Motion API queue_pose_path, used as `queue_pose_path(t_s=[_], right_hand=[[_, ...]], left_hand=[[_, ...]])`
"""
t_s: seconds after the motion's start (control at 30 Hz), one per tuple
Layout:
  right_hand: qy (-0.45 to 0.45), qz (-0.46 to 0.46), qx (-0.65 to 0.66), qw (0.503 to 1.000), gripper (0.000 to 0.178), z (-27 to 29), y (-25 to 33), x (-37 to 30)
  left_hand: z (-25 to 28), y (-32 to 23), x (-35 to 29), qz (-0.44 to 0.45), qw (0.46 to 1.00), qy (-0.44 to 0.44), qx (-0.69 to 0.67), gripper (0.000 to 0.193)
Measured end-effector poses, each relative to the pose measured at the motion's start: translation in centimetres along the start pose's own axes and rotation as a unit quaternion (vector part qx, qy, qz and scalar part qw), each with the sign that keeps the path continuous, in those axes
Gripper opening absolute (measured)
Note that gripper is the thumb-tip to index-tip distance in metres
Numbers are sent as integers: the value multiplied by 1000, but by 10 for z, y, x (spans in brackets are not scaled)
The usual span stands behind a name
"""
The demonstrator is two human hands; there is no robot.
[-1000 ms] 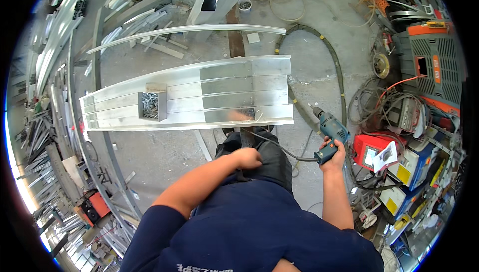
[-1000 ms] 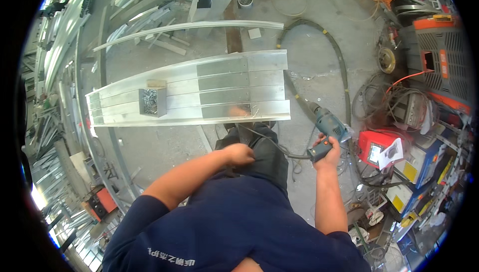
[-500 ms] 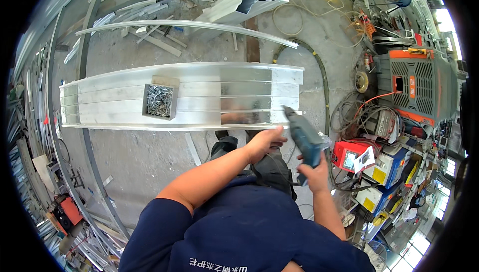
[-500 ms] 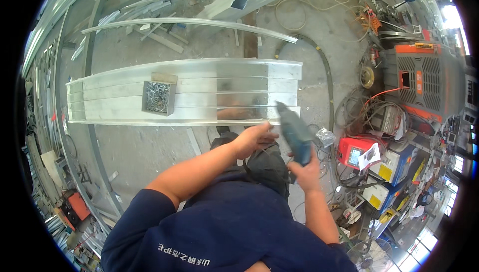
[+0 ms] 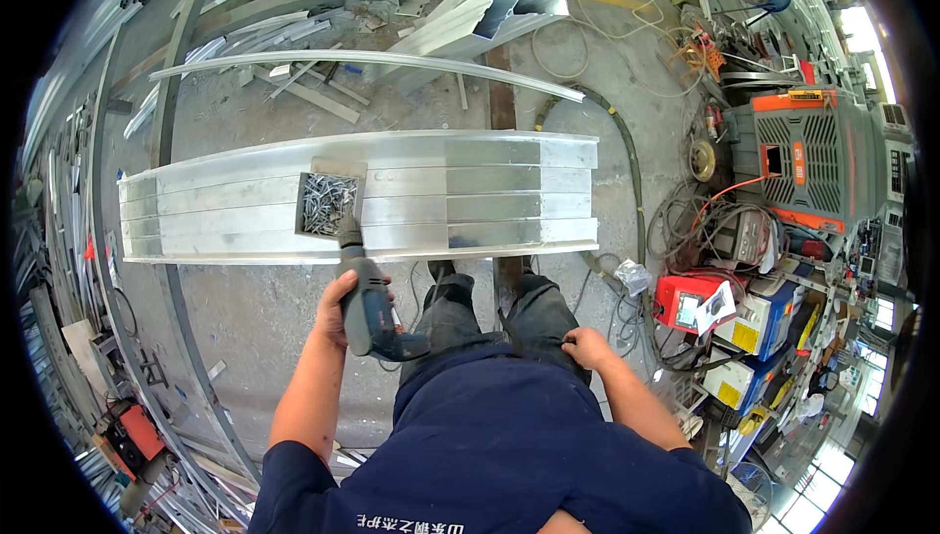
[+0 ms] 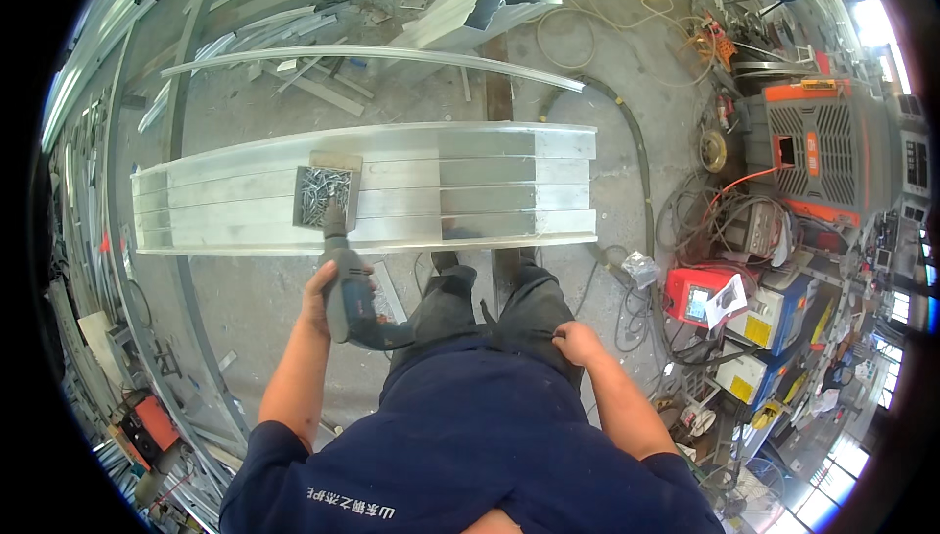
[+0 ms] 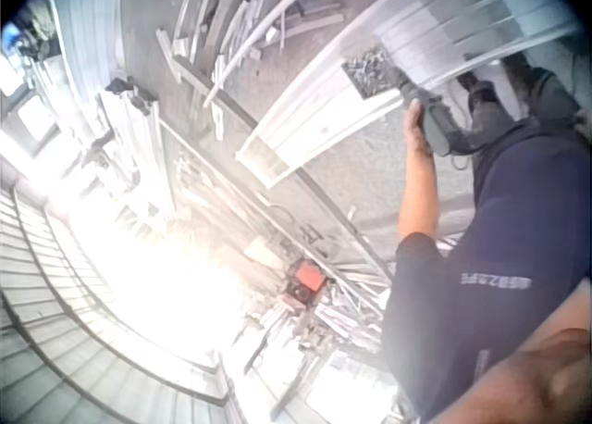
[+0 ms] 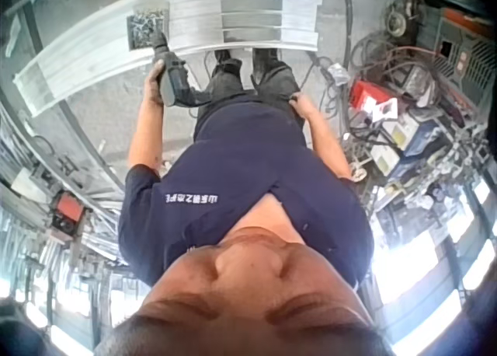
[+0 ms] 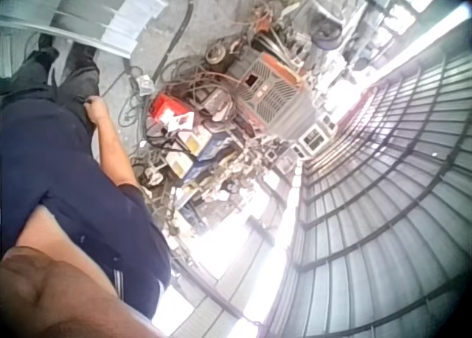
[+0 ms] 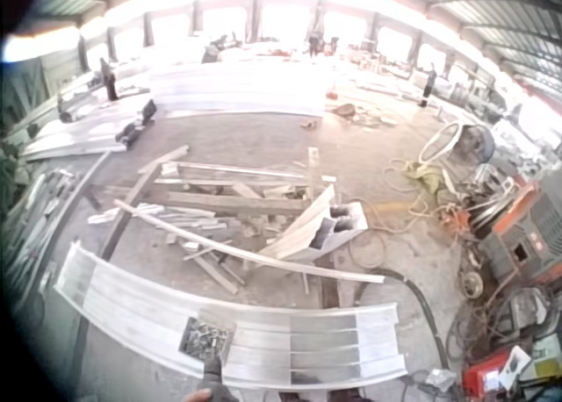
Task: The person uses a handheld power drill to make holes in a long aluminum profile. They position the profile, drill at several points, and reposition the piece to continue drilling along its length.
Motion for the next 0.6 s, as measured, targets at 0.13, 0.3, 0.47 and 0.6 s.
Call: queue_pose_path(t_s=[0.13, 0.3, 0.47, 0.6], right_hand=[[117, -18, 171, 978, 28, -1, 9, -25], [261, -110, 447, 848, 31, -20, -7, -80], [155, -143, 156, 965, 28, 46, 39, -99], [-79, -46, 351, 932, 32, 135, 13, -93]], left_hand=[[27, 5, -21, -36, 999, -30, 6, 66], [37, 26, -22, -18, 999, 26, -44, 65], [35, 20, -20, -51, 997, 30, -39, 63], [29, 4, -31, -101, 994, 12, 51, 60]])
Point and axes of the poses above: each hand's wrist, its own x-axis towards the middle knuckle, its own z-axis out of the back of the hand, y = z × x, the point moved 10 cm from there along x, towards the middle knuckle, and after that the axes turned 7 degrees about x, right-handed, at the moved point
